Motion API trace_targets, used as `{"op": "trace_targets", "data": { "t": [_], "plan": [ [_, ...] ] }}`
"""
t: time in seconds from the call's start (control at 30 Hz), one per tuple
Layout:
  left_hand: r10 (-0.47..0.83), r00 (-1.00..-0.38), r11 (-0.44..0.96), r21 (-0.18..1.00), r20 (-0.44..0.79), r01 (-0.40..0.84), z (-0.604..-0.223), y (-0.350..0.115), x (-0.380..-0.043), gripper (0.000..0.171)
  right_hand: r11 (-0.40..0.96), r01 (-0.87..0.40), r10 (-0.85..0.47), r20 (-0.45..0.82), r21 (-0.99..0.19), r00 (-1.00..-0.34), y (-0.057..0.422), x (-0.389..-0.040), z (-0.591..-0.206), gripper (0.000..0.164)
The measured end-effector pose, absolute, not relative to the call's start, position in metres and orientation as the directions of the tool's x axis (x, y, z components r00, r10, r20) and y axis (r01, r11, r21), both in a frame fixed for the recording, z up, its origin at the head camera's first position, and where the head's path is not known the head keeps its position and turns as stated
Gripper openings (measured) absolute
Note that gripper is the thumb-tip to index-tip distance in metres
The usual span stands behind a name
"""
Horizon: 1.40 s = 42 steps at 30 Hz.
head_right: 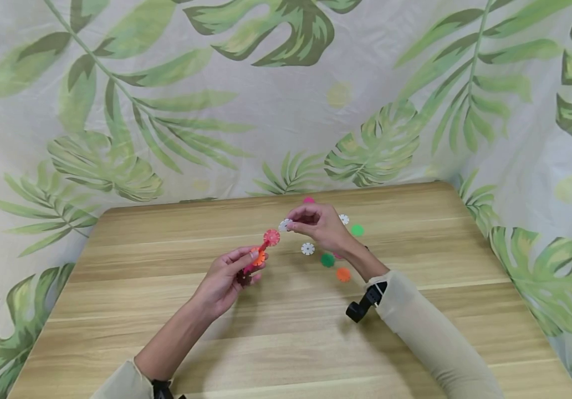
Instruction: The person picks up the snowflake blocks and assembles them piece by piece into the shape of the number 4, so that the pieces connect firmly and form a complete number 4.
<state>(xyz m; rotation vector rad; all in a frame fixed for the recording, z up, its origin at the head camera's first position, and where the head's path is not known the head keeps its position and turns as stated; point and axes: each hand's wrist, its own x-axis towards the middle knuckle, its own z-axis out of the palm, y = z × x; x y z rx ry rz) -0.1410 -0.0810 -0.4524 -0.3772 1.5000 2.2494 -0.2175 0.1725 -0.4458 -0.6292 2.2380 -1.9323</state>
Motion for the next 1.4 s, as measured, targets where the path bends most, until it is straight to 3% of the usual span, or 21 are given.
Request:
{"op": "trace_targets", "data": {
  "t": [0.6,1.13,1.4],
  "plan": [
    [0.198,-0.878,-0.328,0.815,-0.435,-0.478,-0.45,-0.0804,-0.1407,0.025,0.126,-0.288,-0.429,0.21,-0.949,-0.879,0.1709,-0.217,-0.4389,0.011],
    [0.175,-0.884,-0.336,0.817,-0.434,-0.468,-0.4528,-0.0769,-0.1387,0.014,0.077,-0.328,-0.491,0.251,-0.942,-0.835,0.167,-0.2172,-0.4382,0.008],
    [0.15,-0.892,-0.34,0.825,-0.427,-0.452,-0.452,-0.0761,-0.1379,0.017,0.04,-0.329,-0.488,0.269,-0.943,-0.831,0.1654,-0.2166,-0.4413,0.01]
  ]
}}
